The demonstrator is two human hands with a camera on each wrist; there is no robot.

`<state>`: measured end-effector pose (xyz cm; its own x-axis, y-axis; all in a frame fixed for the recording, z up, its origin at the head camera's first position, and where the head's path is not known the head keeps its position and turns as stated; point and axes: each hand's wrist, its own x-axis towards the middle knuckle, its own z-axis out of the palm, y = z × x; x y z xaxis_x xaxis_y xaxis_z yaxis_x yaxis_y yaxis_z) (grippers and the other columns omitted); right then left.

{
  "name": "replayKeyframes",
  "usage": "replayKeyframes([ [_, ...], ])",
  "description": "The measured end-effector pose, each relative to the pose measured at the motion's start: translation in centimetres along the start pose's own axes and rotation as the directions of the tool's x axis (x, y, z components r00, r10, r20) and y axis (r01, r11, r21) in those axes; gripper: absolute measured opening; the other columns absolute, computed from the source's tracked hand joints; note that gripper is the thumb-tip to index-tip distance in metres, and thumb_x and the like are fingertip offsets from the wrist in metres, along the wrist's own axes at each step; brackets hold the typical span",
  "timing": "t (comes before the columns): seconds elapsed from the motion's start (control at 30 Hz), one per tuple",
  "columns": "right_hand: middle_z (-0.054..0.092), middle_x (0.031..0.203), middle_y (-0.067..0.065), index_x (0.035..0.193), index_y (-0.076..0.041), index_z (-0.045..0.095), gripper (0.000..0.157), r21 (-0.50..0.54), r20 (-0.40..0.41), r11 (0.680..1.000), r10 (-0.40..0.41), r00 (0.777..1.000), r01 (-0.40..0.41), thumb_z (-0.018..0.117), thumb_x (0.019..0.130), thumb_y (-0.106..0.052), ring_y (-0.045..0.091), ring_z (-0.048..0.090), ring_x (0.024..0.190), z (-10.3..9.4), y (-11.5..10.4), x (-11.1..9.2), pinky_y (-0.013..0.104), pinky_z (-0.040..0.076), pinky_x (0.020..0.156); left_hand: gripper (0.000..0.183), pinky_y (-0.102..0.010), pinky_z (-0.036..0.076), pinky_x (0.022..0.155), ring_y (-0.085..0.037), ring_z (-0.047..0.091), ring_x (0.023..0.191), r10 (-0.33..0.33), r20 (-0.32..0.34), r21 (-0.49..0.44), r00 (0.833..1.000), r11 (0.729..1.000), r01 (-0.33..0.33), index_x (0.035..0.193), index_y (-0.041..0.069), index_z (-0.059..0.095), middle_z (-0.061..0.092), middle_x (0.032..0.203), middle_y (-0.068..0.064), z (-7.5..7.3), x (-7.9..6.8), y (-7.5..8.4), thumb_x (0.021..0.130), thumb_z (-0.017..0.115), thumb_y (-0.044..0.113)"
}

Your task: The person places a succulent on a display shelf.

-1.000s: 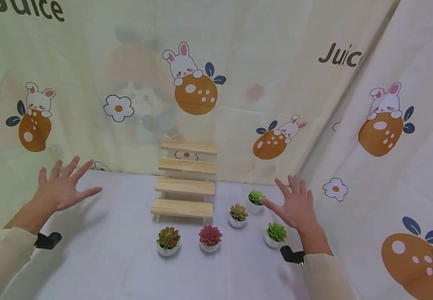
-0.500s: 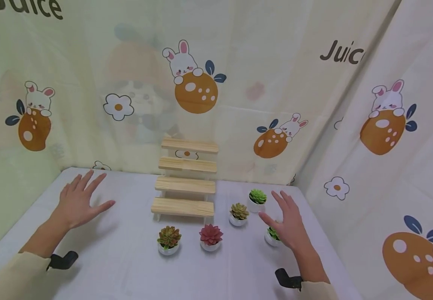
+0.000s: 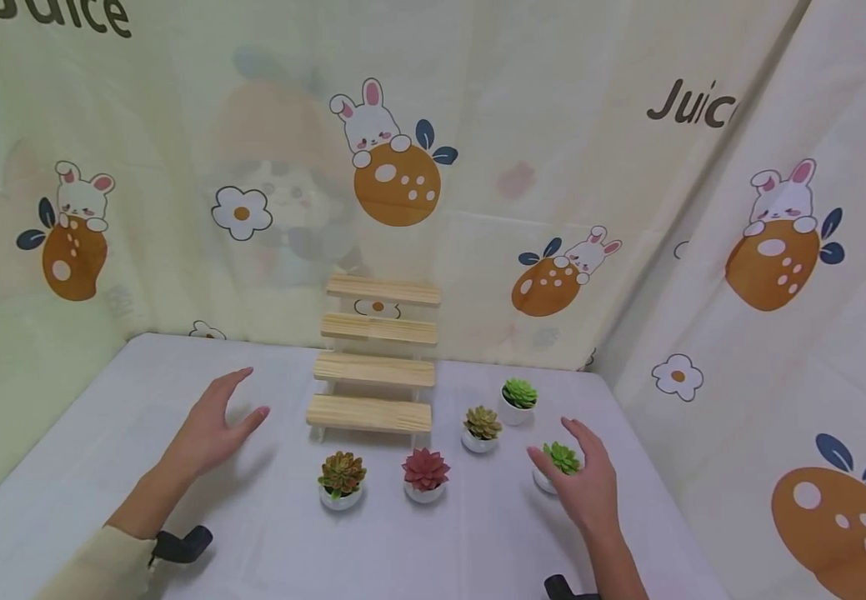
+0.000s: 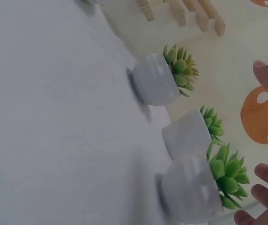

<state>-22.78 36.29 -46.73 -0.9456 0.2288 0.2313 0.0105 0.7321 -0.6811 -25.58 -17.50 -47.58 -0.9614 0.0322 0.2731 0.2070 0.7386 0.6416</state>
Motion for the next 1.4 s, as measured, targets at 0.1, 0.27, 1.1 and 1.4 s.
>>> replayKeyframes([
  [0.1,0.042,0.161,0.014,0.153,-0.014,0.047,0.084,0.043,-0.023,0.998,0.041,0.999,-0.039,0.082,0.085,-0.049,0.037,0.034,0.15,0.4,0.2,-0.5,0.061,0.037,0.118,0.072,-0.062,0.038,0.119,-0.043,0.039,0.145,-0.041,0.023,-0.082,0.999,0.996,0.042,0.157,0.006,0.035,0.04,0.158,-0.022,1.0,0.0,0.7,0.1,0.066,0.036],
  [0.27,0.04,0.162,0.014,0.155,-0.014,0.043,0.09,0.12,-0.052,0.985,0.128,0.99,-0.121,0.086,0.082,-0.045,0.037,0.035,0.149,1.0,0.6,-1.2,0.056,0.04,0.115,0.066,-0.057,0.045,0.114,-0.043,0.046,0.141,-0.088,0.064,-0.208,0.994,0.973,0.1,0.156,0.004,0.035,0.043,0.156,-0.023,2.7,0.4,1.5,0.101,0.064,0.027],
  [1.1,0.035,0.161,0.027,0.163,-0.008,0.023,0.107,0.38,0.03,0.862,0.352,0.936,-0.336,0.089,0.081,-0.031,0.037,0.041,0.143,2.3,3.0,-2.0,-0.007,0.037,0.071,0.048,-0.034,0.063,0.091,-0.022,0.071,0.105,-0.241,0.26,-0.624,0.935,0.698,0.353,0.143,0.0,0.055,0.064,0.129,-0.024,6.9,2.9,2.4,0.098,0.068,0.011],
  [1.4,0.05,0.148,0.027,0.157,0.001,0.034,0.096,0.379,-0.007,0.871,0.341,0.94,-0.313,0.089,0.082,-0.024,-0.02,0.048,0.091,2.6,3.5,-2.0,-0.005,0.043,0.075,0.047,-0.034,0.063,0.089,-0.019,0.07,0.1,-0.248,0.262,-0.648,0.933,0.671,0.36,0.142,0.0,0.057,0.064,0.126,-0.023,7.2,3.2,2.5,0.097,0.069,0.007],
])
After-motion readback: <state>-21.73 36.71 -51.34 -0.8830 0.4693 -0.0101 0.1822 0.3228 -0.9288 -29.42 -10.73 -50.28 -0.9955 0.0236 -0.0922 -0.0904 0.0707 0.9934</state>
